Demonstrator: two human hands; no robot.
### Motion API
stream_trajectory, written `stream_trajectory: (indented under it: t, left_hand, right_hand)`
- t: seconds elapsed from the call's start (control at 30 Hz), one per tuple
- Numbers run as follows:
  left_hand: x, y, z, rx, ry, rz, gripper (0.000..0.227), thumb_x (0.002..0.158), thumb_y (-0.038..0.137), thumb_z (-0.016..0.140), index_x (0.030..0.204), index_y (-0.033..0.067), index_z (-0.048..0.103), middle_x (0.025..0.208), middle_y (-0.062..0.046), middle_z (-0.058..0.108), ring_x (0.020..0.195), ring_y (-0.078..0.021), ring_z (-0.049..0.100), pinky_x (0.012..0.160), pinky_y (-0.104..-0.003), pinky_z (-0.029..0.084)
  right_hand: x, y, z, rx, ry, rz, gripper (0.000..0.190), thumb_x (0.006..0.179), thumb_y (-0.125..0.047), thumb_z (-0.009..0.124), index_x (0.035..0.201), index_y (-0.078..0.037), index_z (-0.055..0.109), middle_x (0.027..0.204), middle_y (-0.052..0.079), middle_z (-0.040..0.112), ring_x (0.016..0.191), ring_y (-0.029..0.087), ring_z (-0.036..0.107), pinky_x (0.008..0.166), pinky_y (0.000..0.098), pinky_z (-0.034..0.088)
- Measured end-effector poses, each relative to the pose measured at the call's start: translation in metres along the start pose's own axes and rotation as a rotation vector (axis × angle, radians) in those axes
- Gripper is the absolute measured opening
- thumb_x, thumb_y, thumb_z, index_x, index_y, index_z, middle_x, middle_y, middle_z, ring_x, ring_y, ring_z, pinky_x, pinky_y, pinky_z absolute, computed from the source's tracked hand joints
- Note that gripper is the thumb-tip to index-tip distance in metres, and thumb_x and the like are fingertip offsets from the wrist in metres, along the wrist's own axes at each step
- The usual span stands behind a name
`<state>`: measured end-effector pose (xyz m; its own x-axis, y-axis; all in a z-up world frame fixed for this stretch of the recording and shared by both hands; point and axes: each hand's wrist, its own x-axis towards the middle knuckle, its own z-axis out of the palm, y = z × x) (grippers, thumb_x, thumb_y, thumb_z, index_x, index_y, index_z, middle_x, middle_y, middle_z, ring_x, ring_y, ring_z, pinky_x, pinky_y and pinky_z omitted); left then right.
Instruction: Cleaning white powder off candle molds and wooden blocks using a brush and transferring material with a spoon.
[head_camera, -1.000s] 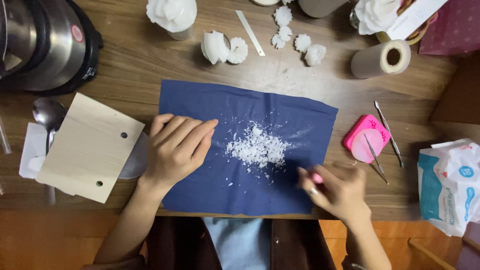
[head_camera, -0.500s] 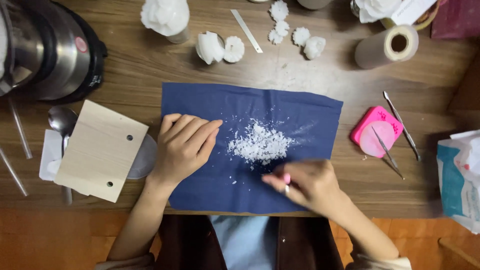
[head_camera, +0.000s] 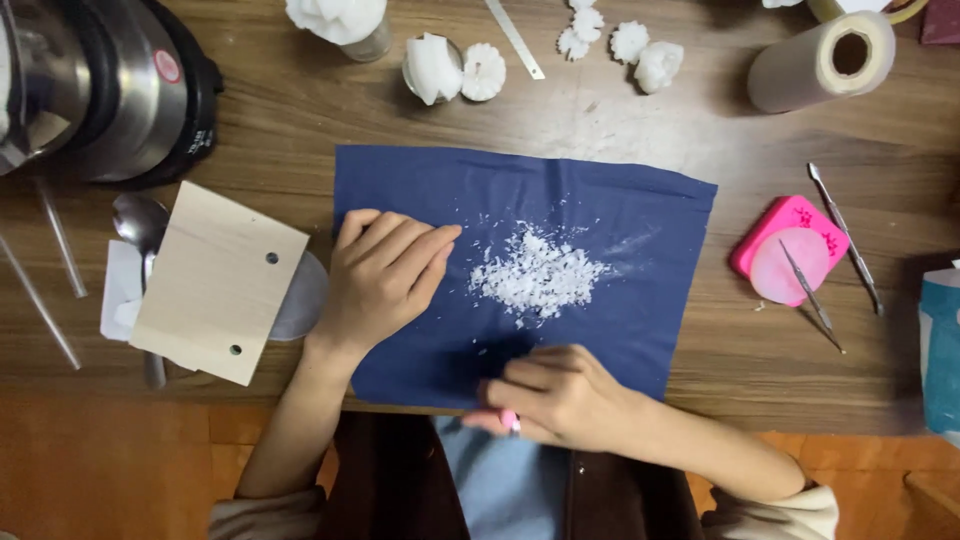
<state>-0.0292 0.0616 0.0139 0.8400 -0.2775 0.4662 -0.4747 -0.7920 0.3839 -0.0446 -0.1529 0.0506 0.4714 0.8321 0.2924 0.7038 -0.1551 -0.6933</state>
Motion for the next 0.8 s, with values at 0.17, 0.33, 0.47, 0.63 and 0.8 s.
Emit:
stream_trajectory:
  t: [0.17, 0.33, 0.47, 0.63, 0.8]
  left_hand:
    - [0.0, -0.001, -0.002, -0.015, 0.0, 0.002, 0.009, 0.091, 0.004, 0.059, 0.093, 0.0068, 0.067, 0.076, 0.0, 0.06, 0.07, -0.0164, 0.055, 0.071, -0.031, 0.035]
    - [0.0, -0.001, -0.002, -0.013, -0.004, 0.021, 0.009, 0.091, 0.002, 0.06, 0.092, 0.0074, 0.067, 0.078, 0.001, 0.061, 0.071, -0.0162, 0.056, 0.072, -0.032, 0.037]
    - [-0.003, -0.003, 0.007, -0.042, 0.036, 0.047, 0.009, 0.089, 0.003, 0.063, 0.092, 0.0091, 0.069, 0.074, 0.001, 0.06, 0.07, -0.0154, 0.057, 0.071, -0.03, 0.04]
    - [-0.004, -0.002, 0.011, -0.095, 0.124, 0.0, 0.01, 0.084, 0.001, 0.066, 0.089, 0.0088, 0.071, 0.066, -0.001, 0.059, 0.068, -0.0168, 0.057, 0.071, -0.03, 0.042]
    - [-0.005, -0.003, 0.011, -0.065, 0.074, 0.029, 0.012, 0.084, 0.003, 0.066, 0.091, 0.0107, 0.07, 0.067, 0.0, 0.058, 0.068, -0.0154, 0.057, 0.071, -0.029, 0.043]
  right_hand:
    - [0.009, 0.009, -0.032, -0.311, 0.118, -0.016, 0.026, 0.092, -0.028, 0.058, 0.072, -0.012, 0.054, 0.058, -0.002, 0.045, 0.043, 0.012, 0.038, 0.042, 0.0246, 0.035]
    - [0.011, -0.001, -0.021, -0.123, 0.186, -0.1, 0.035, 0.092, -0.027, 0.052, 0.061, -0.013, 0.049, 0.053, -0.002, 0.044, 0.04, 0.011, 0.039, 0.038, 0.0239, 0.036]
    - [0.015, 0.012, -0.008, -0.06, 0.038, -0.06, 0.034, 0.097, -0.033, 0.044, 0.074, -0.011, 0.055, 0.057, 0.001, 0.042, 0.04, 0.018, 0.042, 0.038, 0.0286, 0.038]
    - [0.01, 0.015, -0.037, -0.086, 0.121, 0.051, 0.024, 0.089, -0.026, 0.057, 0.069, -0.013, 0.062, 0.051, 0.001, 0.049, 0.037, 0.019, 0.051, 0.037, 0.0267, 0.043]
    - [-0.001, 0.013, -0.018, 0.117, 0.01, 0.049, 0.034, 0.089, -0.026, 0.06, 0.059, -0.012, 0.053, 0.046, 0.004, 0.045, 0.035, 0.024, 0.05, 0.033, 0.0322, 0.041]
